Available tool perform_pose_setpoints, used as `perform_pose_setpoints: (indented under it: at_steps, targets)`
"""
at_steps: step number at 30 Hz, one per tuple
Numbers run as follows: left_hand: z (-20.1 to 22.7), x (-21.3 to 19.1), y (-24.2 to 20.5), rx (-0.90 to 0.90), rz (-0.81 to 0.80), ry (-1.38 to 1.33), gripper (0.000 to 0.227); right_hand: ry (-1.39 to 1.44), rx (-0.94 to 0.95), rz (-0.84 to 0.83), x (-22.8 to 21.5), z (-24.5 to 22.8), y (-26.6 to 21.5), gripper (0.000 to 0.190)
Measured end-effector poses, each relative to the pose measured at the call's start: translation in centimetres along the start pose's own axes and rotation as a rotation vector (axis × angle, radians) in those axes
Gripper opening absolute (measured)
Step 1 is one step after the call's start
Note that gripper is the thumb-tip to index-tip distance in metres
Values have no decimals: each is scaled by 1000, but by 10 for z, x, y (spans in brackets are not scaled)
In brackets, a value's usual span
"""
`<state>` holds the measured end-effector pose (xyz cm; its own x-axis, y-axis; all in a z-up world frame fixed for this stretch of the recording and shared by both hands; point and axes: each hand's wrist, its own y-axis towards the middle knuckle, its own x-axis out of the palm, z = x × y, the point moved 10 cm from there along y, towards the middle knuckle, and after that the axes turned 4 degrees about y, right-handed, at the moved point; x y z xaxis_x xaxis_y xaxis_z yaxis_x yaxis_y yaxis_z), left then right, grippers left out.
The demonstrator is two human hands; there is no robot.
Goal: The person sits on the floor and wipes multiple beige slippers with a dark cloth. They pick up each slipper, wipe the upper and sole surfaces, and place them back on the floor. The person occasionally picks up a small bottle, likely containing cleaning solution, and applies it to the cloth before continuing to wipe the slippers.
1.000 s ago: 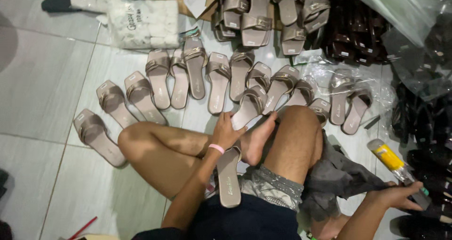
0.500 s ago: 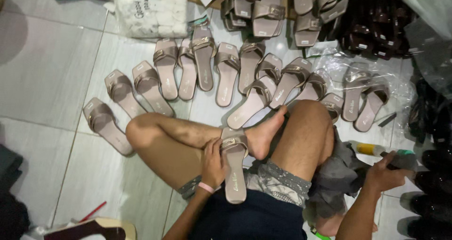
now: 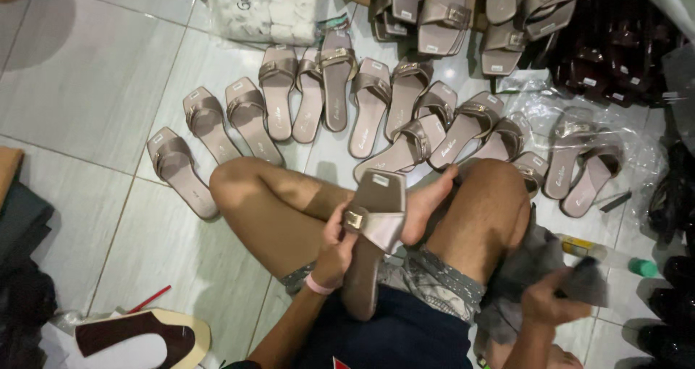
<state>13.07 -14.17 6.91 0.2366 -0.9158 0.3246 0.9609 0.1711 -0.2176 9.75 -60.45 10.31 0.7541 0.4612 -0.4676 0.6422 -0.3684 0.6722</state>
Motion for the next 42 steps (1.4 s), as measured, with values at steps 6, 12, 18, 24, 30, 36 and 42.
perform_pose_setpoints:
  at_steps: [6, 12, 18, 24, 30, 36, 42]
  targets:
    - [21, 39, 5, -55, -175, -254, 47, 362, -194, -578, 69, -137, 8, 38]
    - [2, 53, 1, -171, -231, -365, 50, 637, -434, -674, 99, -255, 38, 23]
    - [-4, 57, -6, -180, -266, -301, 45, 490, -588, -732, 98, -267, 37, 23]
    - [23, 59, 2, -94, -237, -111, 49, 558, -706, -729, 96, -276, 26, 24]
    - [66, 62, -14, -174, -158, 469, 68, 471, -324, -724, 112, -239, 33, 25]
    - [130, 113, -29, 293, -441, 283, 76, 663, 176, -407, 120, -167, -4, 25]
    - [95, 120, -27, 102, -495, -107, 68, 739, 166, -304, 109, -148, -28, 24]
